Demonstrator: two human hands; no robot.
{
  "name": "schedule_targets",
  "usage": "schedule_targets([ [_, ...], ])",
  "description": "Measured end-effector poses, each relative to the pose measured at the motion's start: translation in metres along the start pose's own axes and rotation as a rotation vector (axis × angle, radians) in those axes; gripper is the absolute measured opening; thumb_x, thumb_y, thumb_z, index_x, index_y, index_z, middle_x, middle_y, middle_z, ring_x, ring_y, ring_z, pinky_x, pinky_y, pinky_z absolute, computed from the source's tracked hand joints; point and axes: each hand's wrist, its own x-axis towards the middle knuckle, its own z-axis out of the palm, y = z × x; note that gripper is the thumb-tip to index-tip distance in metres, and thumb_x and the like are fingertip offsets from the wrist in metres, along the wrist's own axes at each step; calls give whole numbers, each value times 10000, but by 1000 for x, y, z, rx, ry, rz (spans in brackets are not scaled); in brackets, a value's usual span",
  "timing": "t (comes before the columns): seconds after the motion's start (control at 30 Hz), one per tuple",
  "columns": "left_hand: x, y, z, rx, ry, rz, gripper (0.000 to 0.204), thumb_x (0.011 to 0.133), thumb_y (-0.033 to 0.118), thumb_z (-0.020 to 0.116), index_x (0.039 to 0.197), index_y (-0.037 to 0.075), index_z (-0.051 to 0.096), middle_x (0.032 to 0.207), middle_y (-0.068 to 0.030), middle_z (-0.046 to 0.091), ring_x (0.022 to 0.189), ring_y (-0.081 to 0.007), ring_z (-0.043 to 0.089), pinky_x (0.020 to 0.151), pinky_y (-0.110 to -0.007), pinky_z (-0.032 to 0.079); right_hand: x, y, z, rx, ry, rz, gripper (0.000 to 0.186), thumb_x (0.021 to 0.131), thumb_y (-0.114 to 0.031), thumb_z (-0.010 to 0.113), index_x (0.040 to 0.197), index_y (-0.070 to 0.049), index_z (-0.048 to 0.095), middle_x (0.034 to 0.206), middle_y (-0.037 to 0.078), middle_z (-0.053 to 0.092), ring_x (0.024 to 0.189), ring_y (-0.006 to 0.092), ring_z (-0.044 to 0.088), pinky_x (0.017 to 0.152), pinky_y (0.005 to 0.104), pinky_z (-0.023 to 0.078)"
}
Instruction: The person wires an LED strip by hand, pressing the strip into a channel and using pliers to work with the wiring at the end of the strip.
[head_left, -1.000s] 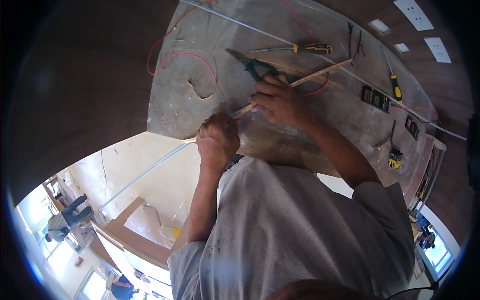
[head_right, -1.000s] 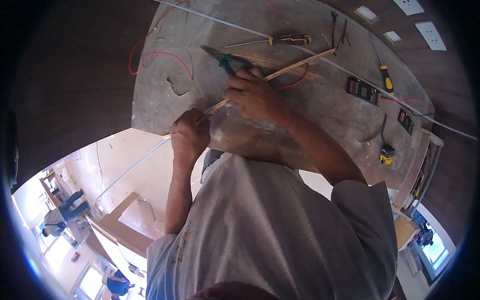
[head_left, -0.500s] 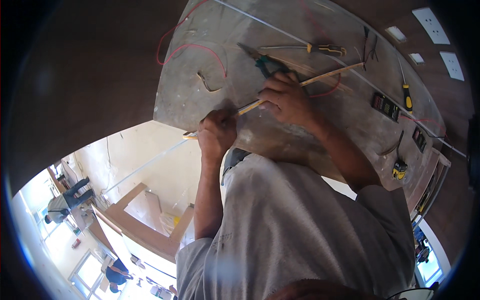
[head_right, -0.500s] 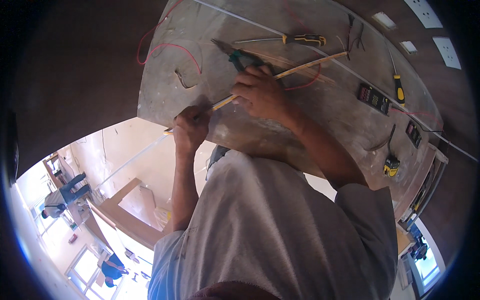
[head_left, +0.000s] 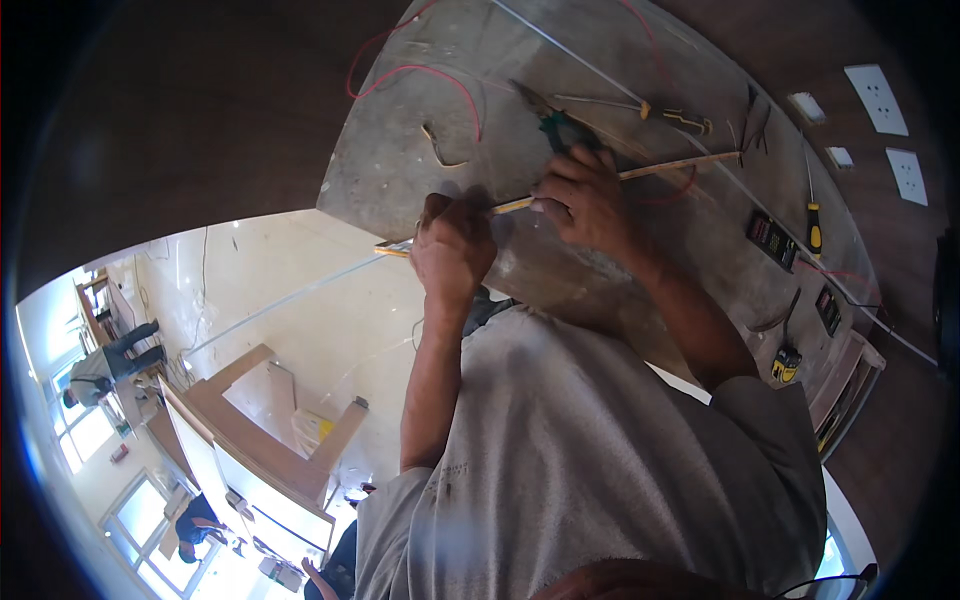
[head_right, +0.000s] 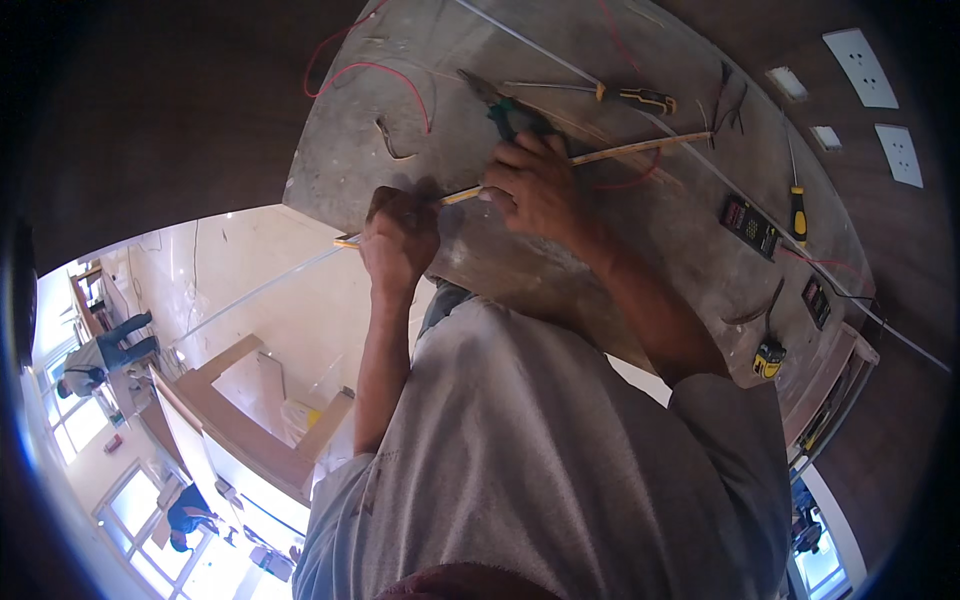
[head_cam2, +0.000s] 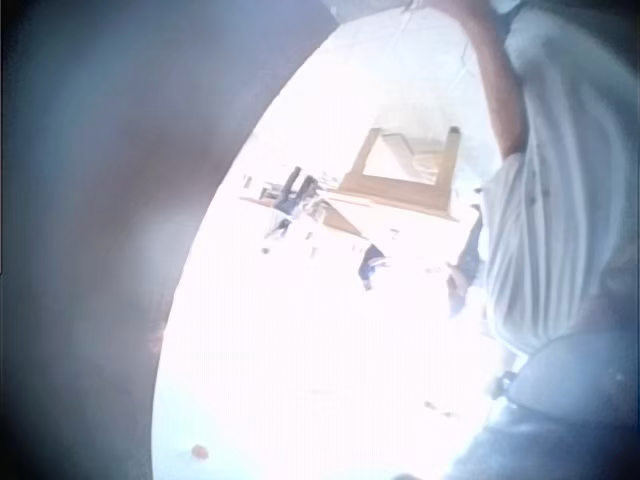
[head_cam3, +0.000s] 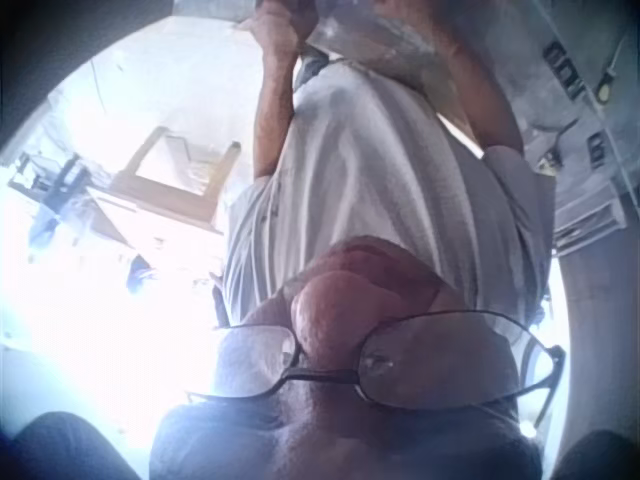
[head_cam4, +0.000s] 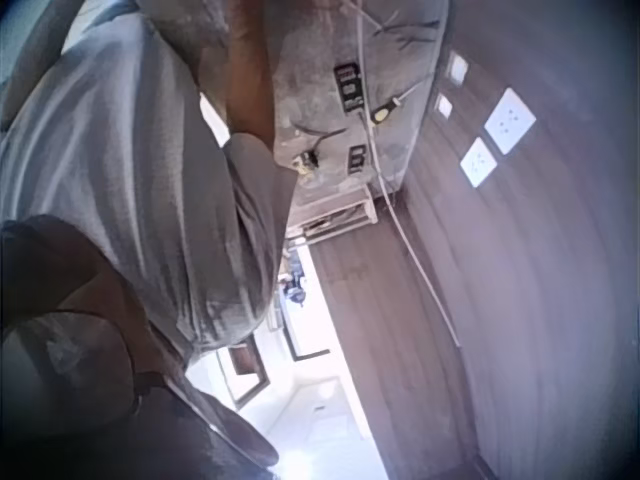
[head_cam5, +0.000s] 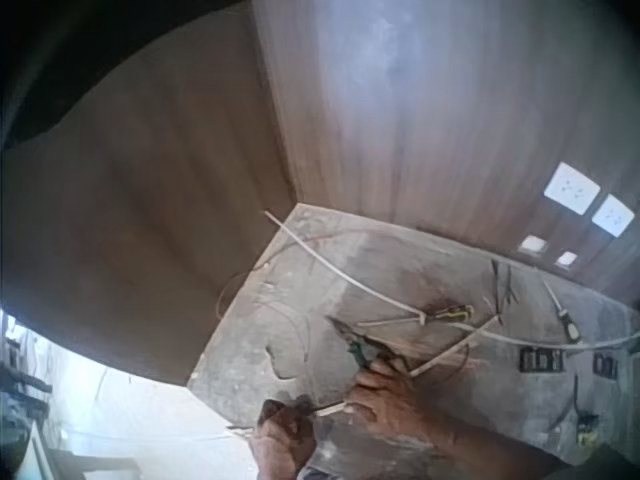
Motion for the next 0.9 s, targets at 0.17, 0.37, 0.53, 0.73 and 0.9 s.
schedule_targets([
  [0.17, 6, 1, 1, 39, -83, -46, 184, 868, 221, 776, 997, 91, 795, 1083, -152, 710, 978, -393, 713, 833, -506, 560, 1, -3, 0, -20, -14, 2, 127, 800, -213, 812, 895, -174, 737, 999, -24, 628, 1032, 216, 565, 910, 451, 391],
  [0.37, 12, -1, 3, 106, -110, -52, 228, 872, 259, 756, 1022, 93, 799, 1065, -184, 716, 1035, -424, 705, 890, -526, 562, 17, -17, -5, 20, -125, 76, 146, 807, -103, 774, 948, -139, 758, 1032, 13, 659, 1120, 258, 597, 938, 463, 409],
  [0.53, 22, -2, 1, 161, -244, -174, 237, 844, 252, 731, 1018, 110, 808, 1167, -192, 735, 1116, -420, 702, 958, -506, 558, 38, -22, -8, 136, -268, 101, 169, 823, -67, 738, 982, -121, 756, 1044, 42, 688, 1148, 285, 629, 974, 479, 442],
  [0.73, 40, 6, -10, 174, -429, -202, 259, 824, 197, 690, 1032, 112, 819, 1212, -207, 746, 1168, -416, 704, 1005, -502, 553, 53, -17, -1, 37, -455, 143, 145, 832, -85, 728, 970, -121, 751, 1053, 80, 714, 1123, 309, 672, 960, 497, 467],
  [0.9, 43, -22, 5, 203, -387, -152, 274, 838, 246, 695, 1035, 96, 814, 1164, -227, 761, 1147, -423, 716, 994, -495, 568, 69, -24, 5, -45, -562, 178, 149, 792, -84, 745, 939, -102, 758, 969, 138, 755, 976, 372, 727, 854, 504, 536],
])
